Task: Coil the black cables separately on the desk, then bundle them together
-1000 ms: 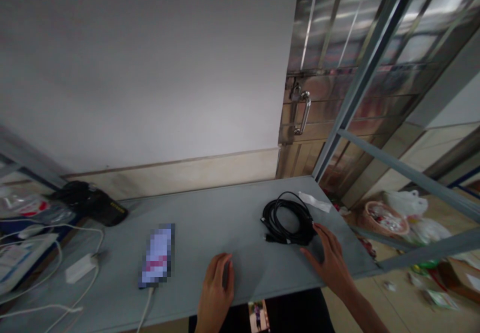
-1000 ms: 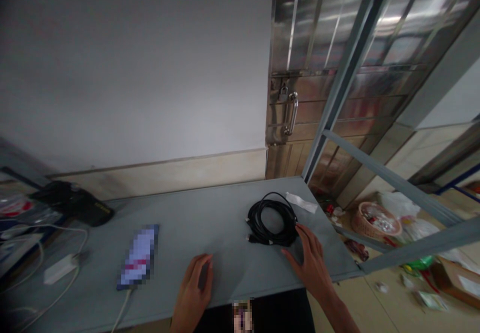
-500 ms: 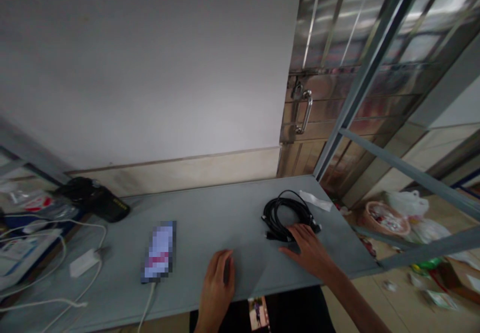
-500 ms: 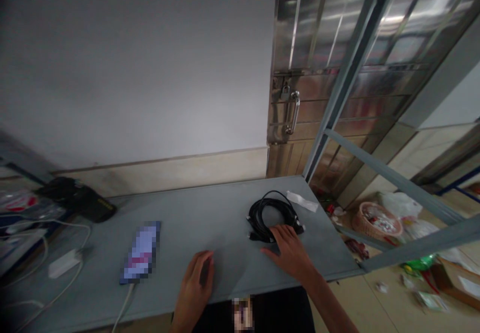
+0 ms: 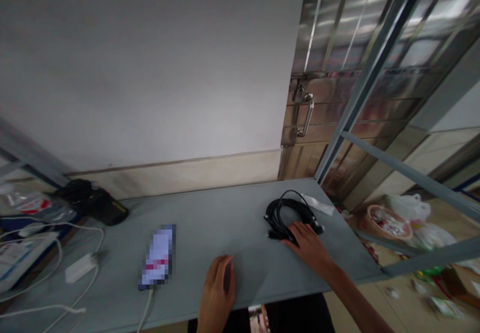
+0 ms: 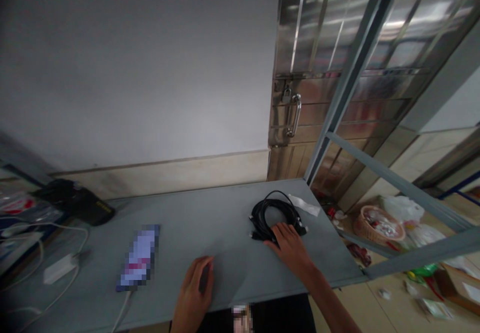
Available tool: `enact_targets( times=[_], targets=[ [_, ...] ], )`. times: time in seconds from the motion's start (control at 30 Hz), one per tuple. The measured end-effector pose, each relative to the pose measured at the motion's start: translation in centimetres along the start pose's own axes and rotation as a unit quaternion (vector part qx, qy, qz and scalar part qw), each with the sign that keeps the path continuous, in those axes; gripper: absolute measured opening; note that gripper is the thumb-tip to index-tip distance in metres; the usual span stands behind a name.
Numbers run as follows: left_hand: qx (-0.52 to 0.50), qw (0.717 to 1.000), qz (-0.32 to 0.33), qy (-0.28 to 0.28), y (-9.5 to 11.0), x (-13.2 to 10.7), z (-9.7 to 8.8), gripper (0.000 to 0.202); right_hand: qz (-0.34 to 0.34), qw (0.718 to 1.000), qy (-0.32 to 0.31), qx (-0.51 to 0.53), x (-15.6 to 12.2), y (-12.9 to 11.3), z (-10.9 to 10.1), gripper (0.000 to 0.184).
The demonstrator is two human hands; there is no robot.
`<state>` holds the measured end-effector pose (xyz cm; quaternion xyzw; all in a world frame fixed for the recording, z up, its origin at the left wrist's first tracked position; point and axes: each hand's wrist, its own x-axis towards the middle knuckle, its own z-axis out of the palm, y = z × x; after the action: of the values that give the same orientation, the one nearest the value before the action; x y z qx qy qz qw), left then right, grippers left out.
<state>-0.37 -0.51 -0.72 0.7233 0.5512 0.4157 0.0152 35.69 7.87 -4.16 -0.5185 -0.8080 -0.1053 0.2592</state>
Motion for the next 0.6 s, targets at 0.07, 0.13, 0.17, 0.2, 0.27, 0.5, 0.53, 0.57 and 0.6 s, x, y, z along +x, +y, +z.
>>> enact_targets(
  times=[0.07,0.13,0.17,0.2,0.27,0.5,0.53,0.57,0.6],
  targets=[
    [-0.002,1.000,0.004,0.003,0.0,0.0,0.0,0.020,0.008,1.000,-0.005,0.012,0.5,0.1,-0.3,0.046],
    [0.001,1.000,0.009,0.003,0.0,0.0,0.0,0.021,0.015,0.999,-0.012,0.029,1.0,0.1,-0.9,0.046],
    [0.003,1.000,0.010,0.002,-0.1,0.0,0.0,0.022,0.018,0.999,-0.019,0.040,1.2,0.1,-1.2,0.045],
    [0.005,1.000,0.010,0.000,-0.1,0.0,0.0,0.022,0.021,0.998,-0.028,0.052,1.4,0.1,-1.6,0.044],
    [0.006,1.000,0.012,0.001,-0.2,0.0,0.0,0.023,0.027,0.996,-0.043,0.071,1.8,0.2,-2.5,0.040],
    [0.004,1.000,0.014,-0.001,-1.2,-0.7,0.6,0.023,0.098,0.989,0.016,0.110,4.2,1.1,-4.7,0.041],
    [0.005,1.000,0.014,-0.003,-1.4,-0.8,0.7,0.023,0.118,0.984,0.021,0.133,4.7,1.3,-5.2,0.040],
    [0.006,1.000,0.014,-0.003,-1.6,-1.0,0.8,0.024,0.140,0.977,0.023,0.162,5.2,1.4,-5.8,0.040],
    [0.005,1.000,0.014,-0.004,-1.9,-1.1,0.8,0.024,0.162,0.968,0.024,0.192,5.8,1.6,-6.5,0.040]
  ],
)
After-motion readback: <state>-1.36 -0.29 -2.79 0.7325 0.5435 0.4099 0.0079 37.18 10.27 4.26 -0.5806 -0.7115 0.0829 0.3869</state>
